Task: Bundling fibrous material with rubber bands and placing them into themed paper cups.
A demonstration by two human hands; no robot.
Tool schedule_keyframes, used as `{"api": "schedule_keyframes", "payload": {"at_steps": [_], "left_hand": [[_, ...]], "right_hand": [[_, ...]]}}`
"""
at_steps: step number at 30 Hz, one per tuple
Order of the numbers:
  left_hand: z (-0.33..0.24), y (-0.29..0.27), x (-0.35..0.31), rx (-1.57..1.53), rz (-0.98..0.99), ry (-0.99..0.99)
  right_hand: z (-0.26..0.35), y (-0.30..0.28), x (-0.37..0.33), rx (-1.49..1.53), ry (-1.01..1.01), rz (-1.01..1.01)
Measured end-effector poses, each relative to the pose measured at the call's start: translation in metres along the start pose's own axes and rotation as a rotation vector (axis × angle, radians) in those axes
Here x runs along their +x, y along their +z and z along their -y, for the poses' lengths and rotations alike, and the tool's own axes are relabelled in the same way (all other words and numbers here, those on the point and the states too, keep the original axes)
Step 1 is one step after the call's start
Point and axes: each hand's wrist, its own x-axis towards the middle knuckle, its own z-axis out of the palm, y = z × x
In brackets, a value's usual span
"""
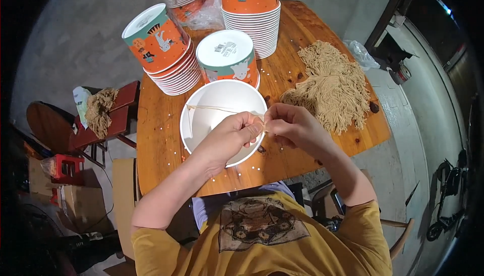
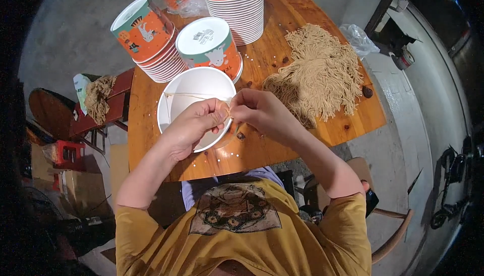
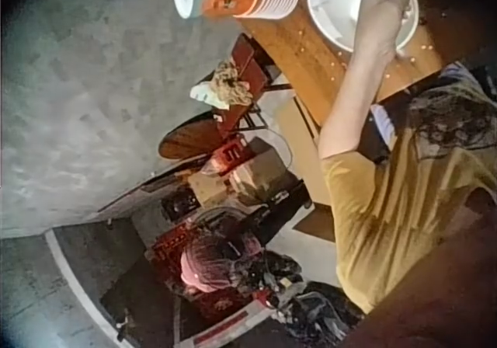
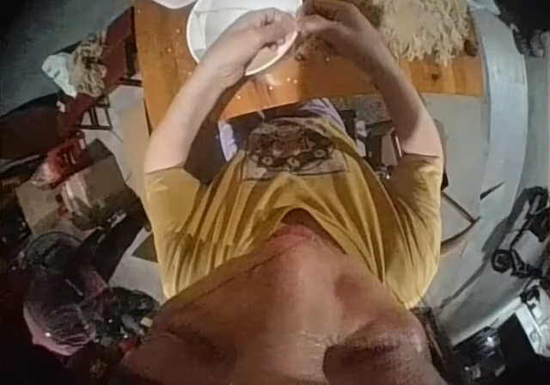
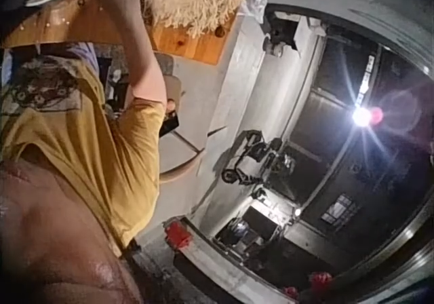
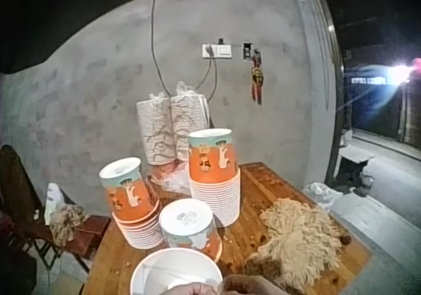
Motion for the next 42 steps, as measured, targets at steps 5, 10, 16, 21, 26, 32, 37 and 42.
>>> {"api": "schedule_keyframes", "payload": {"at_steps": [5, 10, 16, 21, 26, 32, 37, 42], "left_hand": [[-0.001, 0.0, -0.001, 0.021, -0.032, -0.017], [-0.005, 0.008, -0.005, 0.117, -0.08, 0.051], [0.003, 0.007, -0.005, 0.245, -0.115, 0.135], [0.004, 0.008, -0.004, 0.263, -0.104, 0.183], [0.006, 0.007, -0.003, 0.263, -0.092, 0.26], [0.007, 0.01, -0.007, 0.49, -0.141, 0.403], [0.007, 0.011, -0.006, 0.499, -0.152, 0.398], [0.005, 0.01, -0.007, 0.491, -0.163, 0.354]], "right_hand": [[-0.009, 0.008, -0.006, -0.199, -0.262, -0.15], [-0.01, 0.017, -0.005, -0.665, -0.492, -0.338], [0.001, 0.004, -0.001, -0.06, -0.06, -0.07], [-0.001, -0.001, -0.001, 0.198, 0.117, 0.007], [-0.003, -0.002, -0.002, 0.216, 0.124, 0.013], [-0.004, -0.004, -0.002, 0.256, 0.123, 0.036], [-0.004, -0.005, -0.003, 0.281, 0.136, 0.051], [0.003, 0.003, -0.011, 0.098, -0.008, -0.037]]}}
